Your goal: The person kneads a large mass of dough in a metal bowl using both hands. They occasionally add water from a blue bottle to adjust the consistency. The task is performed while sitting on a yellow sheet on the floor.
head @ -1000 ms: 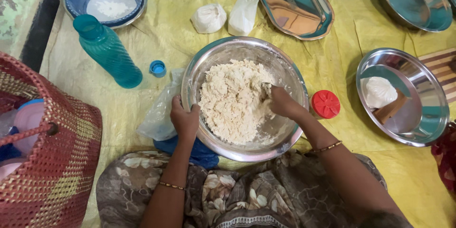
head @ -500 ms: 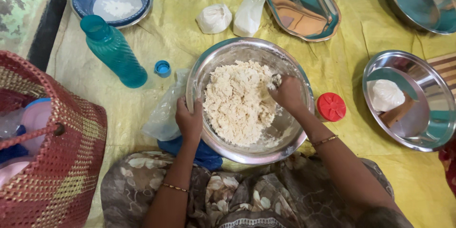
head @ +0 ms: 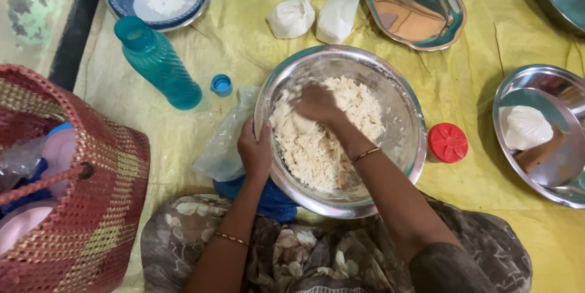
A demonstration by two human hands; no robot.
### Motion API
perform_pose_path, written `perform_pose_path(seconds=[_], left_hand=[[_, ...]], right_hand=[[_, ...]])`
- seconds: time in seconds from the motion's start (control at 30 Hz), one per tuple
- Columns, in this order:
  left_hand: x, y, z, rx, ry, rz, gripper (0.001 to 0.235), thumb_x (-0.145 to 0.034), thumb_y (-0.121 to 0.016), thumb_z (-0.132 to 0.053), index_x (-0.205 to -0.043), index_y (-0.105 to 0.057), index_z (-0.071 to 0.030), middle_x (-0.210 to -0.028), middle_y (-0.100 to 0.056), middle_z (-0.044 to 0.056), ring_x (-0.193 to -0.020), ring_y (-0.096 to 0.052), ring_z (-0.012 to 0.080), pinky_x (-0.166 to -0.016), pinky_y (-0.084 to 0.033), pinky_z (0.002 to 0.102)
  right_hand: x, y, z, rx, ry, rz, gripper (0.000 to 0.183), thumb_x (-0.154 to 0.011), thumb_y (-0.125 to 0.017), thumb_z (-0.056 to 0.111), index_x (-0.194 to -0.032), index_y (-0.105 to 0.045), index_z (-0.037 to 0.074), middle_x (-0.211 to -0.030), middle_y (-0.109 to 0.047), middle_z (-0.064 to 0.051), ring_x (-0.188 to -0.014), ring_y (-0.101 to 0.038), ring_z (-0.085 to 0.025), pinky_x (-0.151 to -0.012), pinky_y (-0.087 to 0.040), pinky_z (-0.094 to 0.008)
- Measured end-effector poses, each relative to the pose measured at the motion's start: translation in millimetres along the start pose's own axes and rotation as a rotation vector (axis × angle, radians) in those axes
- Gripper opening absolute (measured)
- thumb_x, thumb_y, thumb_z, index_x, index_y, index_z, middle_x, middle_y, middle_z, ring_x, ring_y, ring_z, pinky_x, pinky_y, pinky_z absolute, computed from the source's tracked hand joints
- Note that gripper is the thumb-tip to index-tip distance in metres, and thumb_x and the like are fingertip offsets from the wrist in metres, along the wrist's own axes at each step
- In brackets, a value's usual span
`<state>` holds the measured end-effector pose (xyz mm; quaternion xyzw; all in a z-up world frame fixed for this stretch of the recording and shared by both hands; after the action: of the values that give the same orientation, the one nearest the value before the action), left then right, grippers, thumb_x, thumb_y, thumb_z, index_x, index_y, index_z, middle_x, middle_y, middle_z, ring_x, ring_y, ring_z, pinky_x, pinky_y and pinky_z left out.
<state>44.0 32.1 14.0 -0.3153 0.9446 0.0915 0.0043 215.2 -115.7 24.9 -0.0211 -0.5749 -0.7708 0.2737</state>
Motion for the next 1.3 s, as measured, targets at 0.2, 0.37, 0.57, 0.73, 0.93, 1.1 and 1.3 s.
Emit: perform_pose_path(seconds=[0.2,0.37,0.57,0.73,0.93,1.1,1.3], left_hand=[[-2,-3,5,0.249,-0.003,0.007,0.037,-0.097,-0.067,-0.011,-0.129,-0.064,0.006,-0.113,-0.074,0.014,-0.099,-0.069,0.0173,-0.088,-0.054,0.032],[-1,-3,10,0.157,0.08,0.005,0.043,-0.094,-0.067,-0.014,-0.132,-0.065,0.006,-0.11,-0.075,0.017,-0.093,-0.068,0.0225,-0.083,-0.055,0.035],[-3,5,7,-0.176,-0.131,-0.007,0.055,-0.092,-0.072,-0.025,-0.134,-0.062,0.009,-0.121,-0.071,0.029,-0.112,-0.071,0.0396,-0.095,-0.054,0.042],[-5,7,7,-0.255,-0.163,0.018,0.056,-0.093,-0.072,-0.027,-0.134,-0.061,0.01,-0.121,-0.069,0.032,-0.112,-0.069,0.0414,-0.094,-0.054,0.043],[-6,9,1,-0.222,-0.153,0.053,0.059,-0.093,-0.071,-0.028,-0.135,-0.058,0.012,-0.122,-0.068,0.033,-0.113,-0.069,0.0421,-0.093,-0.055,0.043],[-7,9,-2,-0.243,-0.118,0.061,0.06,-0.093,-0.07,-0.028,-0.134,-0.058,0.014,-0.121,-0.068,0.034,-0.112,-0.069,0.0423,-0.091,-0.055,0.043],[-6,9,2,-0.252,-0.134,0.044,0.059,-0.094,-0.069,-0.028,-0.135,-0.058,0.014,-0.119,-0.068,0.035,-0.11,-0.07,0.0429,-0.091,-0.055,0.043]], right_hand=[[111,6,67,0.117,0.335,0.041,0.058,-0.081,-0.066,0.045,-0.132,-0.065,0.019,-0.155,-0.043,-0.017,-0.142,-0.039,-0.034,-0.108,-0.041,-0.061],[180,-6,47,0.196,0.479,0.093,0.052,-0.081,-0.064,0.03,-0.133,-0.065,0.028,-0.162,-0.033,-0.019,-0.154,-0.022,-0.042,-0.107,-0.037,-0.068],[216,-12,-24,0.288,0.309,0.143,0.058,-0.079,-0.076,0.023,-0.134,-0.063,0.034,-0.167,-0.021,-0.013,-0.155,-0.01,-0.044,-0.108,-0.041,-0.063],[205,-4,-82,0.32,0.104,0.07,0.069,-0.082,-0.078,0.028,-0.146,-0.054,0.033,-0.171,0.0,-0.027,-0.152,-0.005,-0.048,-0.111,-0.037,-0.062],[125,-3,-171,0.065,-0.041,-0.17,0.076,-0.087,-0.073,0.025,-0.155,-0.04,0.019,-0.164,-0.011,-0.034,-0.148,-0.022,-0.05,-0.116,-0.036,-0.055],[44,-12,-187,-0.121,0.12,-0.357,0.081,-0.085,-0.071,0.025,-0.155,-0.035,0.007,-0.153,-0.032,-0.037,-0.139,-0.039,-0.05,-0.116,-0.037,-0.051],[-2,12,-77,-0.119,-0.061,-0.19,0.067,-0.086,-0.072,0.051,-0.132,-0.058,0.004,-0.126,-0.063,-0.023,-0.117,-0.061,-0.037,-0.097,-0.052,-0.049]])
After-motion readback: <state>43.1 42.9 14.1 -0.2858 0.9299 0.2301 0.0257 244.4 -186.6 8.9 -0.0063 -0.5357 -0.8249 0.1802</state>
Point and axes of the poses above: each hand's wrist, its own x-axis away from the middle knuckle, its own y-axis out of the back of the hand, z = x × y, the point moved 3 cm from there along -x, towards the middle knuckle
